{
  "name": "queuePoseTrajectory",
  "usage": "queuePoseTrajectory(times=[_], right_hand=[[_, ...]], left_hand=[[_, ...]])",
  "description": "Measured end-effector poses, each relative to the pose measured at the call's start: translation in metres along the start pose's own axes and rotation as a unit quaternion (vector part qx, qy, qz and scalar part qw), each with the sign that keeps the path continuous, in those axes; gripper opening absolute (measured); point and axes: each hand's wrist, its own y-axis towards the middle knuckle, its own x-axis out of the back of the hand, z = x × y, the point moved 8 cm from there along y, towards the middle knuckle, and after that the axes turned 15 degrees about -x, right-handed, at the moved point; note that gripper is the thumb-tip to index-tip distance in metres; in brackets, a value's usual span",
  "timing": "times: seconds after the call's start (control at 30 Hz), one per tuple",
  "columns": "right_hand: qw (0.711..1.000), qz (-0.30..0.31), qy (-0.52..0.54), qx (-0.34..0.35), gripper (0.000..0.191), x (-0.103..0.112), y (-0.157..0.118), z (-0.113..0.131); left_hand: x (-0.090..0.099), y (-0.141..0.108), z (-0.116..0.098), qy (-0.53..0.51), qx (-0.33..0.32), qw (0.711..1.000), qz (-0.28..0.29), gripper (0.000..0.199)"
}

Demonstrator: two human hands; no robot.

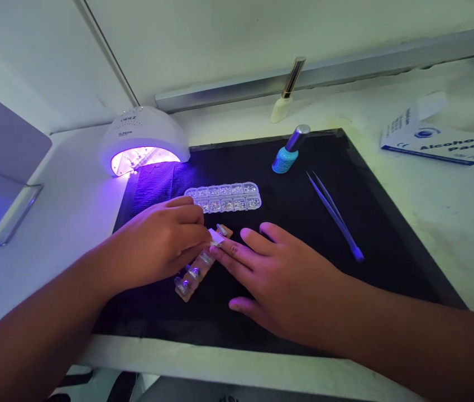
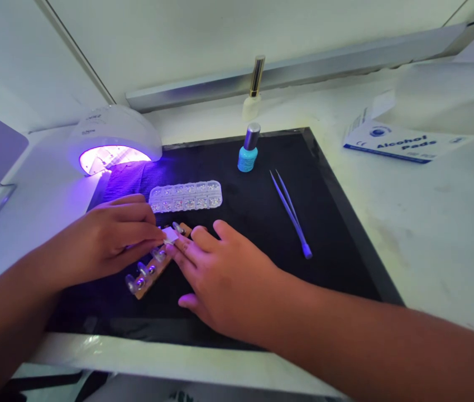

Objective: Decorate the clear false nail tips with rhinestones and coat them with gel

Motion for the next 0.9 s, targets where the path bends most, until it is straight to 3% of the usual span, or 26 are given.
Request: queuePoseTrajectory(times=[0.17, 0.37, 0.47, 0.7, 0.9], right_hand=[[1.000, 0.018, -0.003, 0.000, 0.065, -0.004, -0.004, 0.001], [0.999, 0.032, -0.005, -0.008, 0.067, -0.005, -0.006, 0.000], [0.999, 0.030, -0.015, -0.006, 0.067, 0.001, -0.008, 0.002], [1.000, 0.021, 0.003, 0.007, 0.052, 0.011, -0.012, 0.008], [0.999, 0.021, 0.035, 0.009, 0.051, 0.008, -0.009, 0.012]], left_hand=[[0.003, -0.002, 0.003, 0.017, 0.011, 1.000, 0.008, 0.024], [0.035, -0.009, -0.003, 0.025, 0.030, 0.997, -0.070, 0.016], [0.042, -0.013, -0.010, 0.026, 0.031, 0.996, -0.076, 0.014], [0.022, -0.022, -0.014, -0.028, 0.009, 0.992, -0.120, 0.016], [0.000, -0.019, -0.013, -0.050, 0.003, 0.996, -0.079, 0.020]])
